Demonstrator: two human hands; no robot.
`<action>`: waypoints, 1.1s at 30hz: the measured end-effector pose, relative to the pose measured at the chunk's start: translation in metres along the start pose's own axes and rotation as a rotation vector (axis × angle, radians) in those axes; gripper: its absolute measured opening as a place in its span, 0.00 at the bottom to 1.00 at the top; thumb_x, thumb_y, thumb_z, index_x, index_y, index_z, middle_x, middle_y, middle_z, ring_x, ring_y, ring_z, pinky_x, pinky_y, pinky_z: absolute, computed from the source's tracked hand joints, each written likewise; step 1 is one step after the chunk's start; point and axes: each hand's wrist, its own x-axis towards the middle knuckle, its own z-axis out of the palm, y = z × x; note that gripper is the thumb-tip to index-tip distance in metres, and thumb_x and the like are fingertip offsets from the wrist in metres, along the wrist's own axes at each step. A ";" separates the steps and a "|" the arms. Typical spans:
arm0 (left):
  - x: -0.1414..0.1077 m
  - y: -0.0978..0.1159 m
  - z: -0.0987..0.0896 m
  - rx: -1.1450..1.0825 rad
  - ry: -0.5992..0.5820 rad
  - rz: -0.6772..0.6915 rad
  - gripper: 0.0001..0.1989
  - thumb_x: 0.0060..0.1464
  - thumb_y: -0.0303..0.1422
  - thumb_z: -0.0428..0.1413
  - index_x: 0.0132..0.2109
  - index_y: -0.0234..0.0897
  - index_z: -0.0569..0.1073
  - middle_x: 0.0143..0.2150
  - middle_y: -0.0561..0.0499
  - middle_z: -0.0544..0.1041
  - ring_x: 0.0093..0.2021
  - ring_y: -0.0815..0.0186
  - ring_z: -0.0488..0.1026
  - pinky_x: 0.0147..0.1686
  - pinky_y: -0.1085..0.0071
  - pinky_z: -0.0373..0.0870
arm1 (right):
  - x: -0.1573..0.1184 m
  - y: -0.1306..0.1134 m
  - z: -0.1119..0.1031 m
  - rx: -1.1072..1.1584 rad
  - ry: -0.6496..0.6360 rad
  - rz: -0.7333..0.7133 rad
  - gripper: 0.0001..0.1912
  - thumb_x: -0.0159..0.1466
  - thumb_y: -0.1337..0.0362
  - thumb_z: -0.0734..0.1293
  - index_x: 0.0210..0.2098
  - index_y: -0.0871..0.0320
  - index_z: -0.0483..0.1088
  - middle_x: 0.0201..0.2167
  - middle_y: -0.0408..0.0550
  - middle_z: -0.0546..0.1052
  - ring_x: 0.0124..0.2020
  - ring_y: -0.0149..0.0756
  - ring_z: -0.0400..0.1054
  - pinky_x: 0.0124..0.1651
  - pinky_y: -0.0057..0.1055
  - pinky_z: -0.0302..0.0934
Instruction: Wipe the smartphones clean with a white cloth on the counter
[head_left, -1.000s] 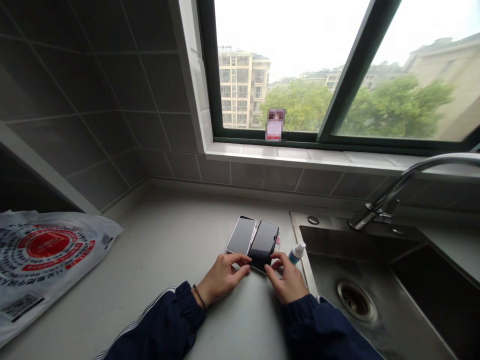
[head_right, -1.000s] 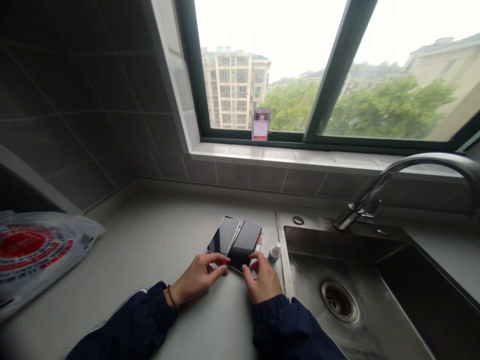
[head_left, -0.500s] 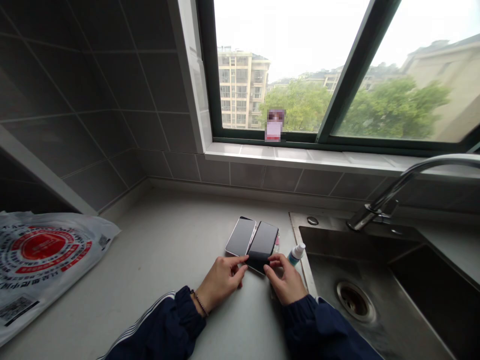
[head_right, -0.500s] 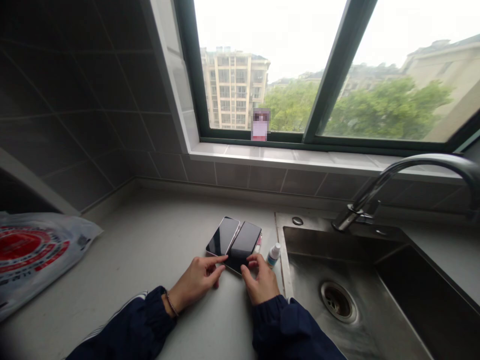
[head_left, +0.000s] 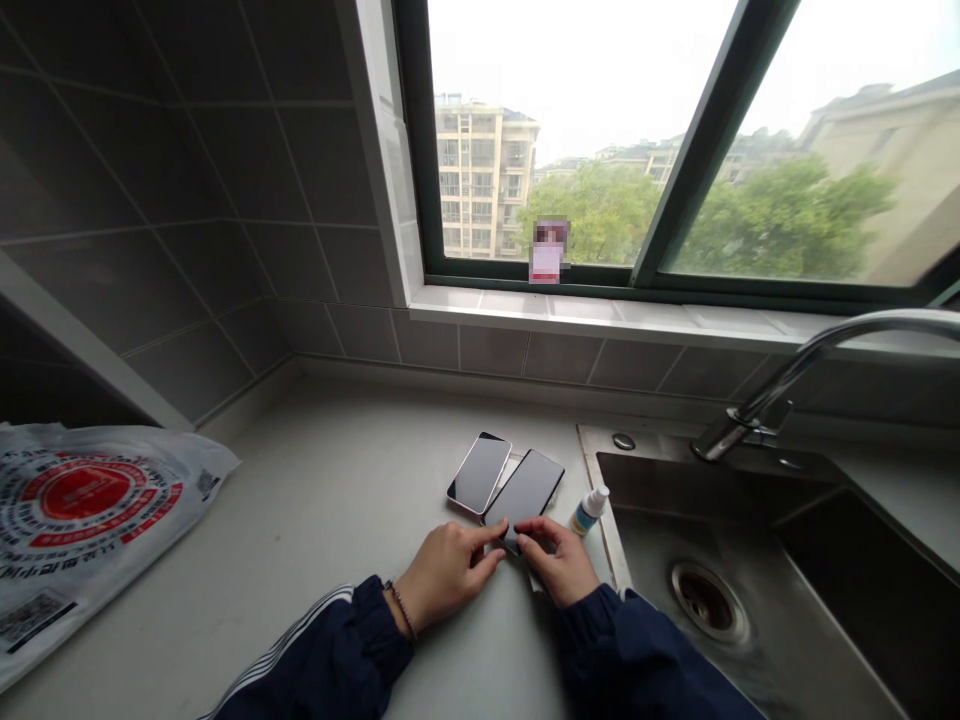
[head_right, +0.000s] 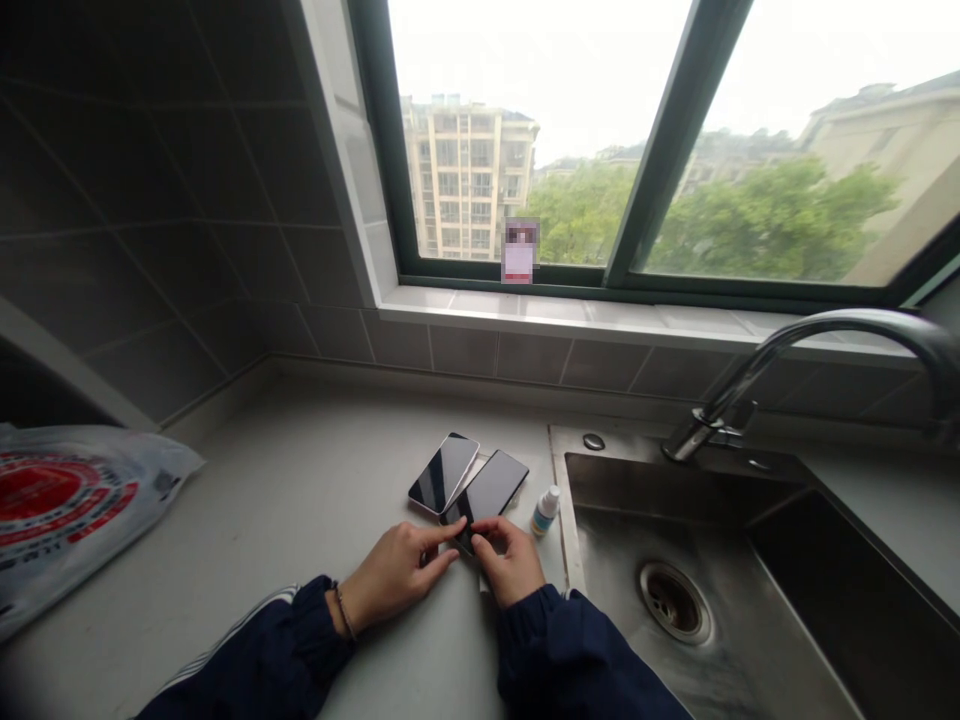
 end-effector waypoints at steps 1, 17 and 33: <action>0.000 0.000 0.000 -0.003 -0.005 0.010 0.22 0.59 0.42 0.51 0.60 0.48 0.70 0.29 0.52 0.80 0.25 0.66 0.71 0.31 0.71 0.65 | 0.000 -0.001 0.000 0.002 0.006 -0.003 0.19 0.56 0.49 0.68 0.33 0.60 0.75 0.28 0.49 0.77 0.30 0.38 0.70 0.38 0.34 0.65; 0.010 -0.019 -0.007 -0.073 0.518 0.076 0.15 0.60 0.35 0.51 0.52 0.43 0.74 0.54 0.45 0.73 0.56 0.57 0.69 0.56 0.58 0.66 | -0.005 -0.016 -0.006 -0.009 0.182 -0.031 0.11 0.58 0.56 0.64 0.31 0.58 0.70 0.28 0.46 0.72 0.29 0.34 0.66 0.27 0.25 0.59; 0.014 -0.034 -0.001 0.051 0.286 -0.024 0.30 0.58 0.39 0.53 0.66 0.45 0.56 0.65 0.43 0.64 0.65 0.54 0.60 0.65 0.47 0.48 | -0.012 -0.018 -0.001 0.113 0.197 0.003 0.14 0.60 0.52 0.64 0.32 0.57 0.67 0.23 0.41 0.66 0.19 0.27 0.58 0.20 0.22 0.54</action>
